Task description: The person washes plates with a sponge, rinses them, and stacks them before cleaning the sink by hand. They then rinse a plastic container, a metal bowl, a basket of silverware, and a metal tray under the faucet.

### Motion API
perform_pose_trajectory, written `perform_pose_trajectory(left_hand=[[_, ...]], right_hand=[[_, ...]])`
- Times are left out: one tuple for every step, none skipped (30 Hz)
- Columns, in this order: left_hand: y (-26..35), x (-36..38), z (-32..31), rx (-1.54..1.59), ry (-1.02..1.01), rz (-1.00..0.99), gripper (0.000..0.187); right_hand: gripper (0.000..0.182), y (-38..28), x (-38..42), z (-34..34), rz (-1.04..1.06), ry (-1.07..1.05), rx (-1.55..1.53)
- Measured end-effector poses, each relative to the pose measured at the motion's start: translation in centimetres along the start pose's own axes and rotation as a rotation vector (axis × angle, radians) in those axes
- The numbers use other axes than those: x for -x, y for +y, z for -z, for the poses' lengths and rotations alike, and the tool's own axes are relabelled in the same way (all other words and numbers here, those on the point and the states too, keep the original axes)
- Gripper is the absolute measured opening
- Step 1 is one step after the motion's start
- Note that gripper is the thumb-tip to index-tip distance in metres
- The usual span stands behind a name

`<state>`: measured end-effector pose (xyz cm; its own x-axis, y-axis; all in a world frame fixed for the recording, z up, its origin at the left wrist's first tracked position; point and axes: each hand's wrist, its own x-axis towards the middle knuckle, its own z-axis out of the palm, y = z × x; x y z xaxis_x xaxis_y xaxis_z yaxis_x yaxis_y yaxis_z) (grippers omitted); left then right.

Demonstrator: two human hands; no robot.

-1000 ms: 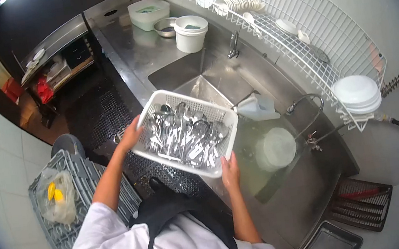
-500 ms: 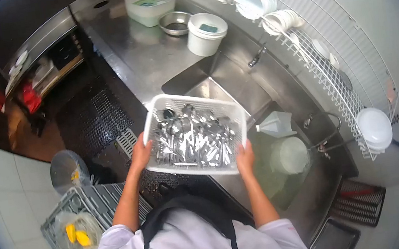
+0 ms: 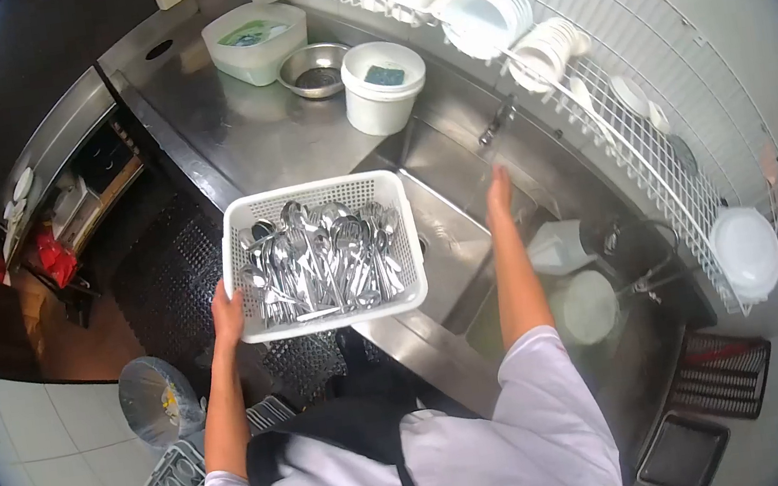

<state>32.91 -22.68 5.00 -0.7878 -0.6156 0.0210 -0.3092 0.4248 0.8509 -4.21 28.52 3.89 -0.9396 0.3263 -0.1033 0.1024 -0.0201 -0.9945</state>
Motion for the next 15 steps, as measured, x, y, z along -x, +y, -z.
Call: perform_pose_trajectory(left_hand=[[-0.7, -0.8, -0.1, -0.085, 0.048, -0.015, 0.036], [-0.9, -1.4, 0.2, -0.053, 0.042, -0.006, 0.036], [-0.9, -2.0, 0.3, -0.023, 0.030, -0.001, 0.035], [-1.0, -2.6, 0.4, 0.009, 0.014, 0.003, 0.035], [-0.8, -3.3, 0.5, 0.075, -0.002, 0.013, 0.032], [-0.8, -3.9, 0.8, 0.066, -0.016, 0.023, 0.032], [-0.2, -4.2, 1.2, 0.060, -0.029, 0.035, 0.032], [0.1, -4.7, 1.3, 0.056, -0.042, 0.046, 0.032], [0.0, -5.2, 1.3, 0.084, -0.032, 0.061, 0.029], [-0.1, -5.6, 1.3, 0.094, -0.026, 0.068, 0.029], [-0.2, -5.9, 1.3, 0.106, -0.017, 0.072, 0.028], [0.0, -6.3, 1.5, 0.118, -0.006, 0.080, 0.028], [0.5, -6.6, 1.8, 0.101, -0.023, 0.096, 0.027], [0.4, -6.8, 1.7, 0.137, -0.015, 0.104, 0.027], [0.1, -7.2, 1.8, 0.172, -0.012, 0.110, 0.026]], right_hand=[[0.074, 0.0, -3.0, -1.9, 0.008, 0.010, 0.030], [0.073, 0.2, -5.5, -3.6, 0.011, 0.028, 0.058], [0.073, 0.6, -7.8, -5.0, 0.011, 0.053, 0.085], [0.073, 0.8, -9.7, -6.0, 0.013, 0.081, 0.113], [0.073, 1.2, -11.3, -6.7, 0.011, 0.112, 0.145], [0.072, 1.8, -12.3, -6.9, 0.007, 0.145, 0.183], [0.073, 2.1, -12.5, -7.4, 0.073, 0.124, 0.371], [0.073, 2.1, -12.0, -8.6, 0.140, 0.100, 0.560], [0.073, 1.7, -11.6, -9.6, 0.208, 0.074, 0.747], [0.072, 0.4, -10.5, -9.8, 0.177, 0.095, 0.714], [0.071, -1.3, -8.8, -9.5, 0.151, 0.116, 0.677], [0.070, -2.1, -7.2, -9.3, 0.126, 0.132, 0.642], [0.068, -1.6, -6.4, -9.0, 0.146, 0.125, 0.623], [0.066, -1.0, -5.4, -8.6, 0.165, 0.116, 0.604], [0.065, 0.1, -4.3, -7.9, 0.182, 0.112, 0.585]])
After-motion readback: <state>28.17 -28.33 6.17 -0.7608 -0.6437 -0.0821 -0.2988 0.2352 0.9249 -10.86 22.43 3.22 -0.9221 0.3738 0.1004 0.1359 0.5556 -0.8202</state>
